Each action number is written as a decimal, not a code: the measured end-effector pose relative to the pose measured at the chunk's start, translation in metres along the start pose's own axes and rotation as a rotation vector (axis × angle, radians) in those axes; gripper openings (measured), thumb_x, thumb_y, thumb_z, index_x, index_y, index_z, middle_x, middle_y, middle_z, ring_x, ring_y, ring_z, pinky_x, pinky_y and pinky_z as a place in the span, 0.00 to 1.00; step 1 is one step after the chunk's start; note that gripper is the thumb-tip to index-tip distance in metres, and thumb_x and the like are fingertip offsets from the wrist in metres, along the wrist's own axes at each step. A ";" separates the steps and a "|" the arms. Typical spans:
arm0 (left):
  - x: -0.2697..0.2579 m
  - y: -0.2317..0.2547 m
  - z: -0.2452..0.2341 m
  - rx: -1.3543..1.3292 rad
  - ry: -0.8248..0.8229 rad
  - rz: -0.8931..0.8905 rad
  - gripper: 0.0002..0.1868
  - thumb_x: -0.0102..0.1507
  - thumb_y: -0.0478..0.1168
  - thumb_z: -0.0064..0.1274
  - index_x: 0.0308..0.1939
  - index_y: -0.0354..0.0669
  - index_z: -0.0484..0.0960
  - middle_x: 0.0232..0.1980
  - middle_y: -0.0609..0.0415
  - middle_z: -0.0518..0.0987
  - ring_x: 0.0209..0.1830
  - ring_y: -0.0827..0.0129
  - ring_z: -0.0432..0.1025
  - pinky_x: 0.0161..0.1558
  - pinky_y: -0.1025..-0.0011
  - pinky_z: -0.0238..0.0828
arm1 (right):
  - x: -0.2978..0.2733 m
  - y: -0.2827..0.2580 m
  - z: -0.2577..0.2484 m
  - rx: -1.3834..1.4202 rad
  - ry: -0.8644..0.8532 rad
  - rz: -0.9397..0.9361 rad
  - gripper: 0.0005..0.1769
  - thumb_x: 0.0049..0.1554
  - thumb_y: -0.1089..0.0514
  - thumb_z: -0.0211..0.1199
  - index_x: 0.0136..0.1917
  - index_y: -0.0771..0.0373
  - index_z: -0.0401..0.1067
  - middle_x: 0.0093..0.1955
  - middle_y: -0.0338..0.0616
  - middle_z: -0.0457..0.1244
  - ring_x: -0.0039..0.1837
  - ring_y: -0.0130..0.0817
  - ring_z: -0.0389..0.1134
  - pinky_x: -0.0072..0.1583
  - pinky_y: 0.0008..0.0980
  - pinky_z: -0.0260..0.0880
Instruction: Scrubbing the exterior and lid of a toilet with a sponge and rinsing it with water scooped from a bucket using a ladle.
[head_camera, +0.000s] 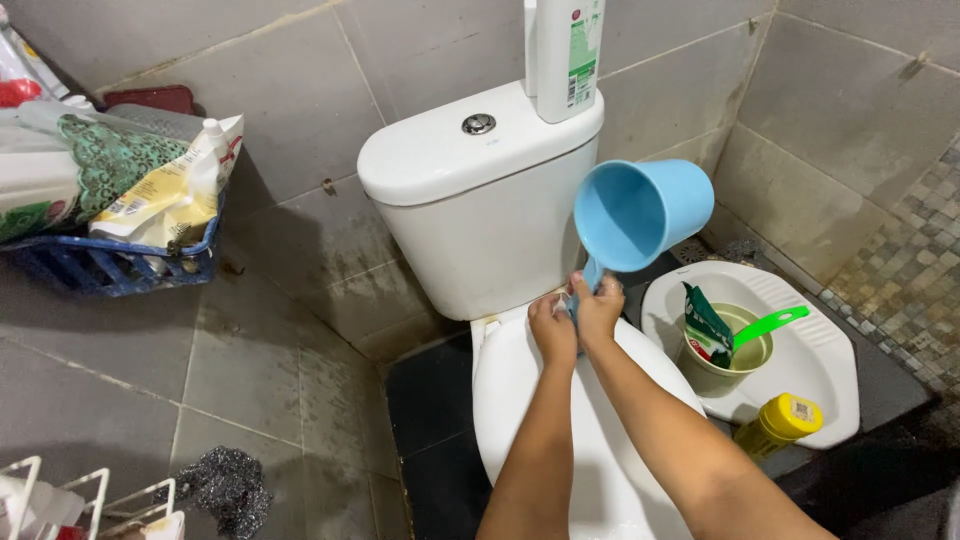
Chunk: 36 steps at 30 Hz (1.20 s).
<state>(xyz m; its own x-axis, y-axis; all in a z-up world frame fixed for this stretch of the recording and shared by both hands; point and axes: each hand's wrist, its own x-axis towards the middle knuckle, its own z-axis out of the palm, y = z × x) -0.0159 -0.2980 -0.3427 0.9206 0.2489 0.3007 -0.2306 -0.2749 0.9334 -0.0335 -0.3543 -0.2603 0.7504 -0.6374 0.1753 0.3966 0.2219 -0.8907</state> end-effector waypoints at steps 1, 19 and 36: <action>-0.005 0.014 -0.006 0.001 -0.001 -0.001 0.16 0.60 0.34 0.45 0.48 0.39 0.84 0.58 0.41 0.78 0.59 0.52 0.73 0.58 0.60 0.71 | 0.001 0.001 -0.004 0.000 0.001 0.001 0.04 0.60 0.67 0.65 0.49 0.67 0.71 0.42 0.40 0.68 0.43 0.26 0.68 0.47 0.28 0.70; -0.003 0.053 -0.053 0.302 -0.368 -0.059 0.50 0.50 0.35 0.65 0.75 0.40 0.60 0.78 0.35 0.55 0.75 0.42 0.55 0.69 0.58 0.61 | -0.037 -0.026 -0.080 -0.607 -0.110 0.203 0.19 0.54 0.65 0.66 0.60 0.64 0.77 0.34 0.44 0.66 0.33 0.29 0.64 0.37 0.32 0.65; 0.017 0.000 -0.060 0.336 -0.348 0.105 0.51 0.52 0.44 0.66 0.77 0.45 0.59 0.77 0.40 0.63 0.79 0.38 0.48 0.76 0.50 0.44 | -0.062 -0.038 -0.047 -0.734 -0.268 0.074 0.23 0.55 0.66 0.64 0.64 0.62 0.73 0.43 0.51 0.70 0.42 0.34 0.69 0.51 0.35 0.69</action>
<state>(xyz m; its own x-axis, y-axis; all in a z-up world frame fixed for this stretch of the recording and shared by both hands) -0.0191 -0.2376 -0.3254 0.9618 -0.1053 0.2527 -0.2657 -0.5804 0.7697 -0.1200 -0.3576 -0.2571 0.9005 -0.4190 0.1164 -0.0406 -0.3474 -0.9368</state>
